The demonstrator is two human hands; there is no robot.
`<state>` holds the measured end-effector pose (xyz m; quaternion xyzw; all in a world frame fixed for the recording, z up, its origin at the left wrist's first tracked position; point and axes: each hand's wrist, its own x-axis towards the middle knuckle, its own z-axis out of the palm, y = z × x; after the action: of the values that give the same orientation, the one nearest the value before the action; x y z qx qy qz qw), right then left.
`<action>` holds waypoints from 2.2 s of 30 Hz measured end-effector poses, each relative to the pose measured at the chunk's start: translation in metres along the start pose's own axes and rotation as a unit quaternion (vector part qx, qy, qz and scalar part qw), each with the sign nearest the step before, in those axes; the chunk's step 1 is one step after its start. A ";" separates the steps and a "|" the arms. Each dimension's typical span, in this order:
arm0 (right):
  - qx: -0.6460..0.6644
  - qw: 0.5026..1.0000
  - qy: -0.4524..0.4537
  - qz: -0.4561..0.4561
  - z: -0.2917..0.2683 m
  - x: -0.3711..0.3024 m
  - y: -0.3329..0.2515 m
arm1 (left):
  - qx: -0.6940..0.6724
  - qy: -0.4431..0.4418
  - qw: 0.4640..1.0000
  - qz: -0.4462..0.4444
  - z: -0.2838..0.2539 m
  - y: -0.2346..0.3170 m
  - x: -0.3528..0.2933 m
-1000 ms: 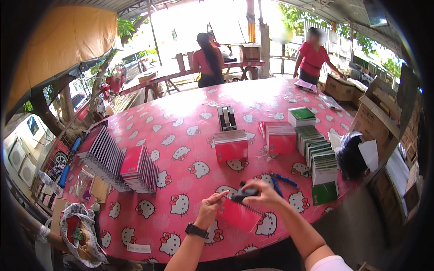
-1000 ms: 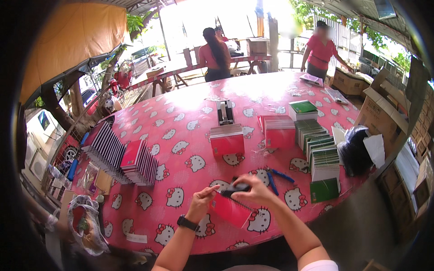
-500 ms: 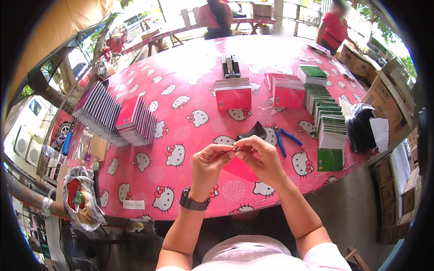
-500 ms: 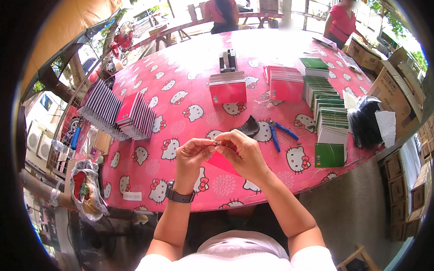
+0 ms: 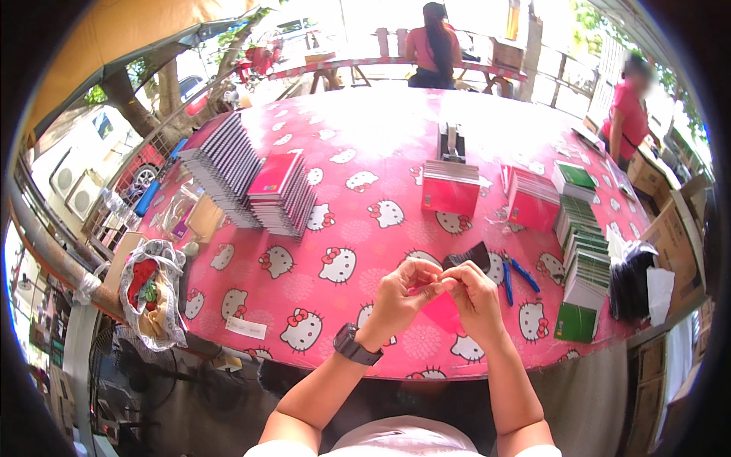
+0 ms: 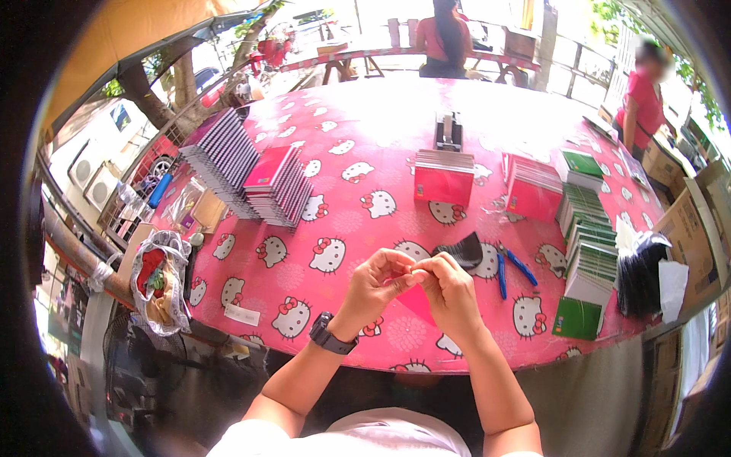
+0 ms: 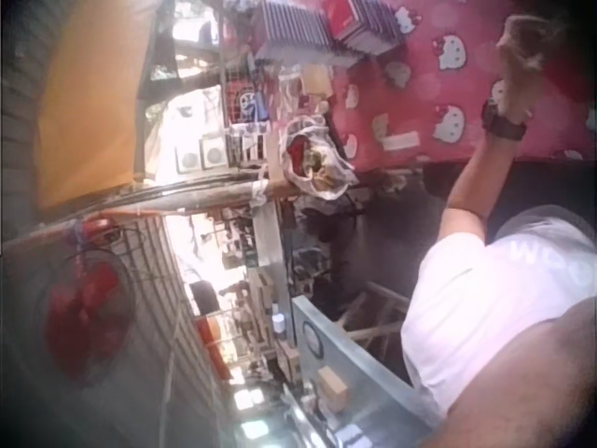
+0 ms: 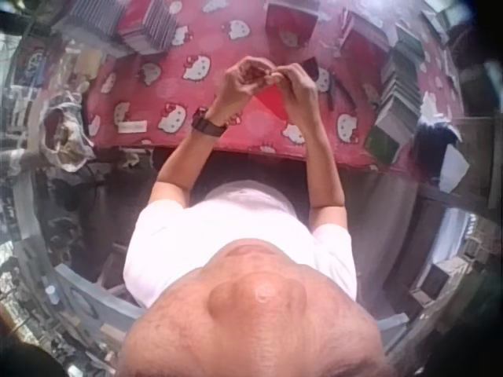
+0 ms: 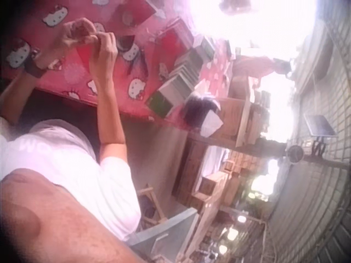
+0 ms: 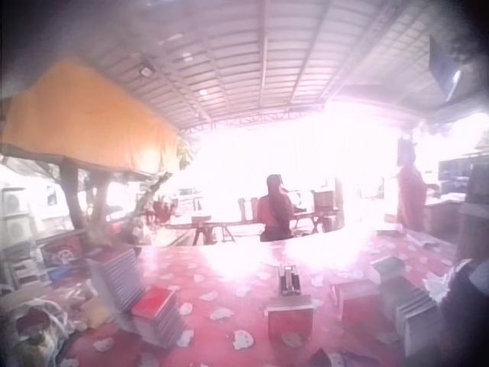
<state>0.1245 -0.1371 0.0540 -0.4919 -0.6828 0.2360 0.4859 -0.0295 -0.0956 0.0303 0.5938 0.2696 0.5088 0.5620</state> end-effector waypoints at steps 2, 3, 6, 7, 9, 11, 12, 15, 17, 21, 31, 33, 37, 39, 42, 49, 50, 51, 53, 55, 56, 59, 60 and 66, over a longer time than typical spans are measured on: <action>-0.042 0.997 0.031 -0.055 0.002 0.006 -0.002 | 0.084 0.038 0.994 0.060 -0.021 -0.003 0.014; -0.061 0.994 0.046 -0.083 0.003 0.009 -0.003 | 0.126 0.059 0.986 0.088 -0.035 0.002 0.023; -0.074 0.994 0.079 -0.008 -0.016 0.009 0.022 | 0.371 0.171 0.899 0.160 -0.106 0.067 0.075; -0.096 0.991 0.095 0.018 -0.023 0.007 0.034 | 0.369 0.222 0.876 0.217 -0.122 0.084 0.098; -0.043 0.995 0.089 0.014 -0.018 -0.001 0.058 | 0.621 0.193 0.701 0.293 -0.190 0.107 0.146; -0.007 0.998 0.057 0.021 -0.004 -0.010 0.076 | 0.629 0.143 0.753 0.130 -0.238 0.118 0.192; -0.025 0.998 0.050 0.019 0.001 -0.013 0.083 | 0.680 0.123 0.717 0.096 -0.248 0.116 0.206; -0.042 0.999 0.030 0.011 0.014 -0.015 0.093 | 0.780 0.088 0.612 0.097 -0.299 0.075 0.228; -0.039 0.998 0.042 0.030 0.008 -0.016 0.097 | 0.766 0.040 0.633 -0.104 -0.290 0.030 0.225; -0.051 0.998 0.006 0.023 0.005 -0.017 0.095 | 0.730 0.000 0.658 -0.186 -0.274 0.036 0.229; -0.020 1.000 -0.003 0.004 0.010 -0.016 0.090 | 0.709 -0.068 0.680 0.173 -0.157 0.024 0.221; -0.017 1.000 -0.002 0.011 0.010 -0.018 0.090 | 0.615 -0.129 0.717 0.301 -0.087 -0.012 0.222; -0.040 0.999 0.015 -0.033 0.008 -0.018 0.093 | 0.600 -0.097 0.712 0.351 -0.014 -0.084 0.233; -0.043 0.998 0.020 -0.038 0.007 -0.021 0.097 | 0.596 -0.082 0.728 0.330 0.005 -0.101 0.242; -0.042 0.998 0.013 -0.033 0.003 -0.019 0.097 | 0.614 -0.102 0.736 0.268 0.003 -0.109 0.254; -0.025 0.994 0.029 -0.104 0.011 -0.014 0.091 | 0.496 -0.050 0.843 0.201 -0.021 -0.065 0.235; -0.029 0.994 0.042 -0.097 0.007 -0.017 0.094 | 0.469 -0.063 0.856 0.207 -0.019 -0.055 0.227; -0.022 0.994 0.054 -0.091 0.001 -0.020 0.096 | 0.436 -0.085 0.869 0.216 -0.014 -0.043 0.218; -0.015 0.993 0.090 -0.077 -0.016 -0.027 0.098 | 0.451 -0.121 0.863 0.194 -0.008 -0.011 0.189; 0.022 0.989 0.127 -0.070 -0.031 -0.033 0.085 | 0.490 -0.119 0.835 0.220 -0.026 0.021 0.142; 0.036 0.986 0.148 -0.061 -0.046 -0.037 0.080 | 0.489 -0.134 0.844 0.177 -0.030 0.031 0.117; 0.045 0.968 0.247 0.016 -0.119 -0.051 0.086 | 0.483 -0.216 0.841 0.114 -0.030 0.019 0.061; 0.055 0.950 0.308 0.027 -0.148 -0.056 0.088 | 0.478 -0.202 0.849 0.103 -0.028 0.009 0.049; -0.439 0.777 0.407 0.193 -0.327 -0.107 0.190 | 0.454 -0.138 0.869 0.139 -0.015 -0.014 0.027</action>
<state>0.5059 -0.2076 -0.0081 -0.8237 -0.3413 -0.2231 0.3940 -0.0302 -0.0627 0.0228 0.8790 0.3049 0.3159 0.1858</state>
